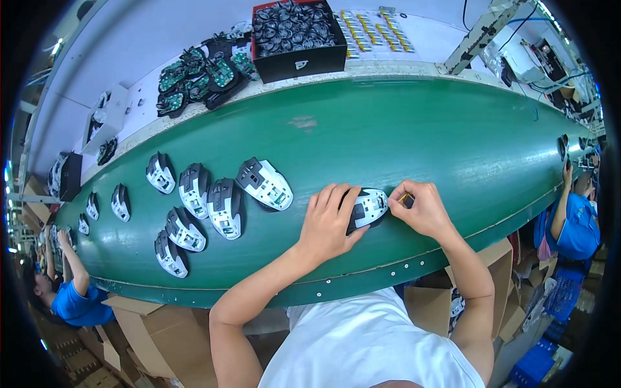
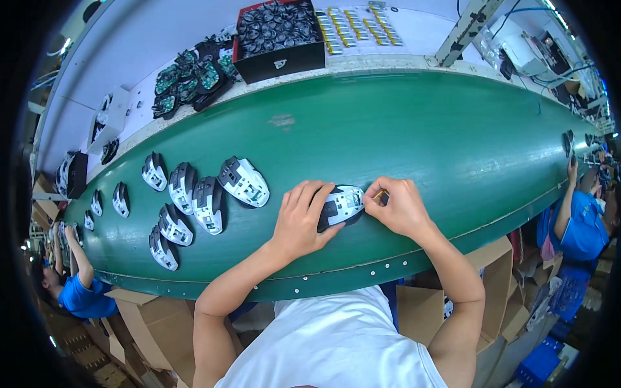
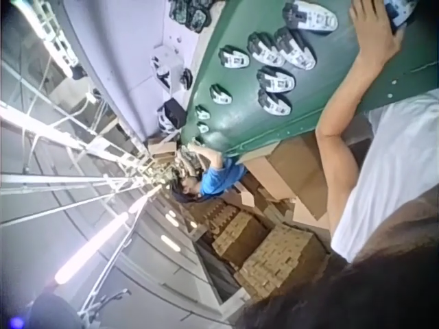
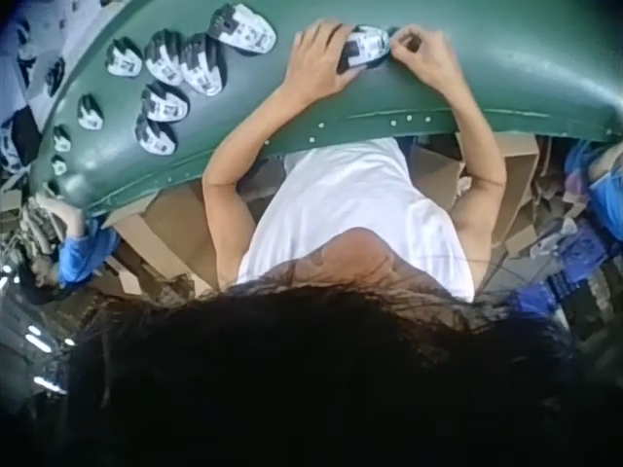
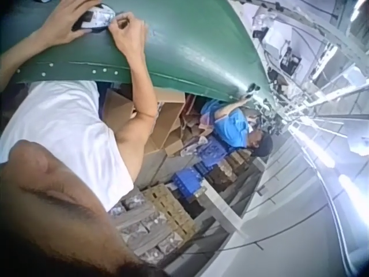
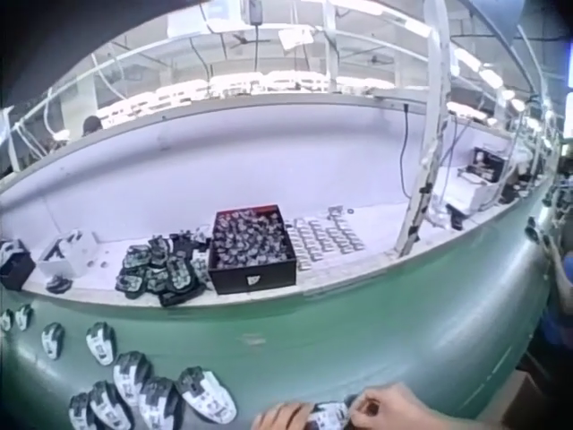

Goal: The person assembles computer mice on a conveyor belt by connecting internal wires, installing scroll wheels onto the circuit board bases, and snapping the top covers onto the assembled mice.

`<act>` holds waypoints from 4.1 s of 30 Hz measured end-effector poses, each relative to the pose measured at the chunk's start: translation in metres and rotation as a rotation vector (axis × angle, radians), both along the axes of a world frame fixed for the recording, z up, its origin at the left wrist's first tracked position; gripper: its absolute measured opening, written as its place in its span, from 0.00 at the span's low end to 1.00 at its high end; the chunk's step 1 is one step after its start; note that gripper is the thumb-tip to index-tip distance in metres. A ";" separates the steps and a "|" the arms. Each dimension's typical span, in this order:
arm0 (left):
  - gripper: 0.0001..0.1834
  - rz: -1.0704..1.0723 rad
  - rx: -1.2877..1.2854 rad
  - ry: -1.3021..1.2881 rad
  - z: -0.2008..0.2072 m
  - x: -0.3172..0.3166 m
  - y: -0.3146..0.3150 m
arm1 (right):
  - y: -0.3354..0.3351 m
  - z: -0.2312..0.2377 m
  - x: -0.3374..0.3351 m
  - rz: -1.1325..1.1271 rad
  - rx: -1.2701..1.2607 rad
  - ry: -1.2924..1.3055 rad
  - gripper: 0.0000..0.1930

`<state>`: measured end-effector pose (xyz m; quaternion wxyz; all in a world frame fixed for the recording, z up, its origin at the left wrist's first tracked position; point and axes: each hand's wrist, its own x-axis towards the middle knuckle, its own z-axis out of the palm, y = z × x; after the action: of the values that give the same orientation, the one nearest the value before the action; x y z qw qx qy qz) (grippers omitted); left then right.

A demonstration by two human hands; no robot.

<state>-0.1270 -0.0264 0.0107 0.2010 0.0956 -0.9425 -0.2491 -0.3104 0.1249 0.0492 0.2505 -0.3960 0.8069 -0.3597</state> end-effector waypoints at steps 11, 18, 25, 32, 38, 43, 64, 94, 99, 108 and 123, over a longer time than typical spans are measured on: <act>0.42 0.030 0.084 0.078 -0.007 0.000 0.007 | -0.019 0.011 0.007 0.048 0.163 0.096 0.08; 0.41 0.020 0.122 0.071 -0.009 0.000 0.006 | -0.029 0.018 0.002 0.142 0.285 0.170 0.07; 0.40 0.014 0.128 0.083 -0.009 0.000 0.003 | -0.035 0.026 0.006 0.115 0.328 0.158 0.07; 0.39 0.002 0.117 0.103 -0.011 -0.002 0.006 | -0.031 0.020 -0.002 0.114 0.342 0.142 0.08; 0.40 0.001 0.090 0.106 -0.012 -0.004 0.006 | -0.027 0.020 -0.011 -0.037 0.390 -0.168 0.13; 0.40 0.010 0.085 0.102 -0.012 -0.006 0.006 | -0.023 0.014 -0.008 -0.069 0.343 -0.233 0.12; 0.41 -0.003 0.066 0.089 -0.011 -0.002 0.006 | -0.036 0.020 -0.005 -0.013 0.458 -0.221 0.09; 0.43 -0.007 -0.198 -0.398 0.068 0.076 -0.111 | -0.240 0.010 -0.215 0.119 -0.111 0.738 0.17; 0.39 0.006 -0.314 -0.236 0.048 0.069 -0.105 | -0.275 -0.002 -0.214 0.188 0.226 0.845 0.20; 0.31 -0.099 -0.118 -0.147 0.052 0.074 -0.067 | -0.287 0.017 -0.220 0.418 0.300 0.911 0.25; 0.25 -0.037 0.552 0.321 0.103 0.056 -0.073 | -0.095 0.090 0.028 0.511 -0.318 -0.532 0.06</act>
<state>-0.0708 -0.0995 0.1140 0.3089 0.0888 -0.7972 -0.5110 -0.2826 0.0301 0.1395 0.4679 -0.5108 0.5235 -0.4961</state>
